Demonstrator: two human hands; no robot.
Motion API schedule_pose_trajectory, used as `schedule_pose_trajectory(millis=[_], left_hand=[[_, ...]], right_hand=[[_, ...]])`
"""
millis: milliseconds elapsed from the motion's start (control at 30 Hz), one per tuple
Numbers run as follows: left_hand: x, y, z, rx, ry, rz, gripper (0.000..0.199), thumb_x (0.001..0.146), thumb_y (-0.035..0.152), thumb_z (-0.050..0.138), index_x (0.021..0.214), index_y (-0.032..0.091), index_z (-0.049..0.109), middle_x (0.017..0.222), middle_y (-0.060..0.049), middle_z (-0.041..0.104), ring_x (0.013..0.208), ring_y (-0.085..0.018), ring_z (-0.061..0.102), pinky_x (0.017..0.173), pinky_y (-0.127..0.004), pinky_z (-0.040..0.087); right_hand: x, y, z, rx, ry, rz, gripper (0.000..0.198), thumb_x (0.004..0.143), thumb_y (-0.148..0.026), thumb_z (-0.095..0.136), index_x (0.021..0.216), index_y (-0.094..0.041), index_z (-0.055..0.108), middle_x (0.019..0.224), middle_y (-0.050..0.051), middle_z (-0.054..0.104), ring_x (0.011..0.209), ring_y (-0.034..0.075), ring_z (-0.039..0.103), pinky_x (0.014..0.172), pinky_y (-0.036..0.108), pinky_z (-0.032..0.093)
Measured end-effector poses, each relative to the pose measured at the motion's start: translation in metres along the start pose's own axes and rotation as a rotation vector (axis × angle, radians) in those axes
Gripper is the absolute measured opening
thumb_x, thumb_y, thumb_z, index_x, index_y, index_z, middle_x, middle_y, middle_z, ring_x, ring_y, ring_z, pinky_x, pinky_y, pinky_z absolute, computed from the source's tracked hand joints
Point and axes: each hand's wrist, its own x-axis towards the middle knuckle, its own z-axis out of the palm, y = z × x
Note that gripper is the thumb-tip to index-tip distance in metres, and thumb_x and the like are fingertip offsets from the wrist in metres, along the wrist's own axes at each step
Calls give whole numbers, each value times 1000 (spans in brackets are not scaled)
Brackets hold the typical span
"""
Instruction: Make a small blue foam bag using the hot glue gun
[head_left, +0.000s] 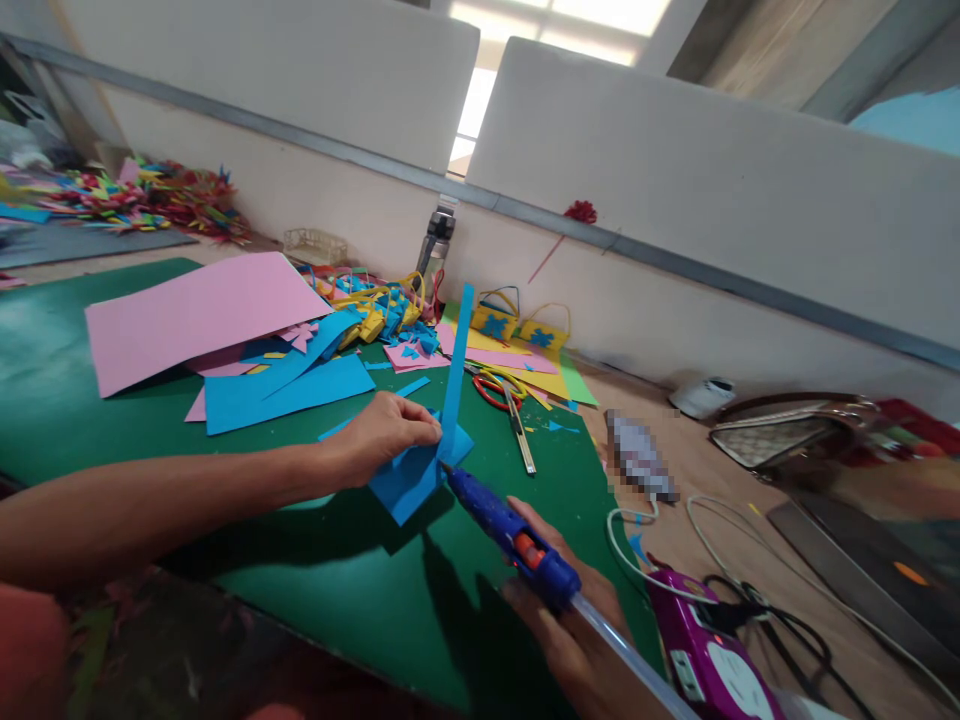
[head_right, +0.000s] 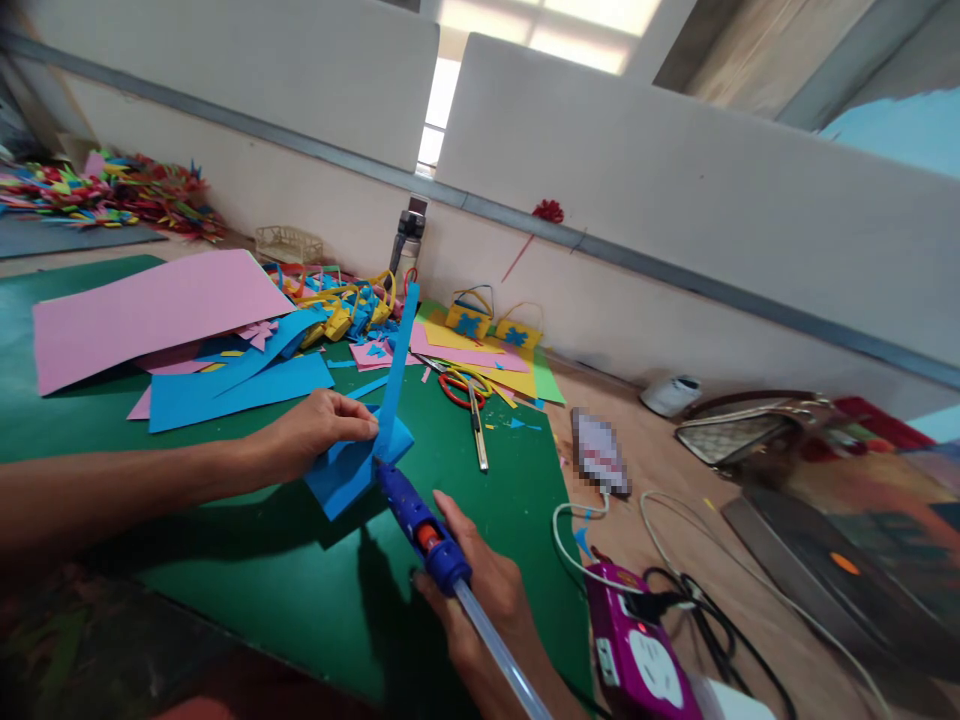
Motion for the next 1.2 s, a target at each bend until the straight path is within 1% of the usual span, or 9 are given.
schedule_pose_trajectory(millis=[133,267,467,633,800,967,1033,1133,1200], left_hand=[[0,-2,0,22,-25,-2,13,56,26,62,57,13,63,43,6,47,42,-5,30,43,-21,18],[1,-3,-1,-22,-32,-7,13,55,26,62,57,13,64,46,5,51,43,-5,34,44,-21,22],[2,1,-2,-78,1,24,12,52,24,63,54,13,63,48,4,52,45,-6,38,46,-21,27],[3,0,-3,-74,-6,43,11,53,24,63,54,13,63,50,4,52,46,-6,38,47,-21,27],[3,0,-1,-71,8,41,12,52,25,63,54,13,63,50,4,53,47,-7,39,48,-21,27],[2,-1,0,-58,0,-1,12,52,25,63,55,13,63,49,4,53,45,-6,37,46,-21,25],[2,-2,0,-50,-13,-12,12,53,25,63,56,14,64,48,4,53,44,-6,36,45,-21,24],[2,-3,0,-35,-30,-12,12,54,25,63,56,14,63,46,5,51,43,-5,35,44,-21,22],[1,-3,0,-27,-33,-10,11,54,25,63,55,13,63,45,5,49,43,-5,33,43,-21,20]], right_hand=[[0,0,-1,-23,29,-8,47,80,-27,51,127,-25,50,116,2,64,102,22,63,76,27,54],[-1,2,-2,-18,30,-27,45,83,-29,49,127,-23,48,119,3,63,102,22,62,76,26,54],[-3,2,-2,-7,35,2,46,81,-30,52,127,-24,49,115,4,64,97,22,64,73,26,54],[-2,0,-2,-43,34,-17,47,79,-27,53,125,-25,52,113,4,66,97,23,64,75,27,54],[-1,-2,-2,-39,8,-35,48,78,-25,51,126,-24,51,109,4,67,91,21,66,74,26,53],[0,-2,-2,-16,-24,-19,48,78,-25,51,126,-24,50,100,2,70,78,18,67,67,24,53],[0,-2,-2,-17,-15,-8,49,78,-25,52,126,-24,50,102,2,69,81,19,67,67,25,54],[0,-4,-1,-8,17,5,48,77,-26,52,125,-24,51,108,3,67,90,21,66,72,26,53],[-1,-5,0,2,38,19,47,78,-27,52,125,-24,51,110,4,67,90,20,66,73,26,53]])
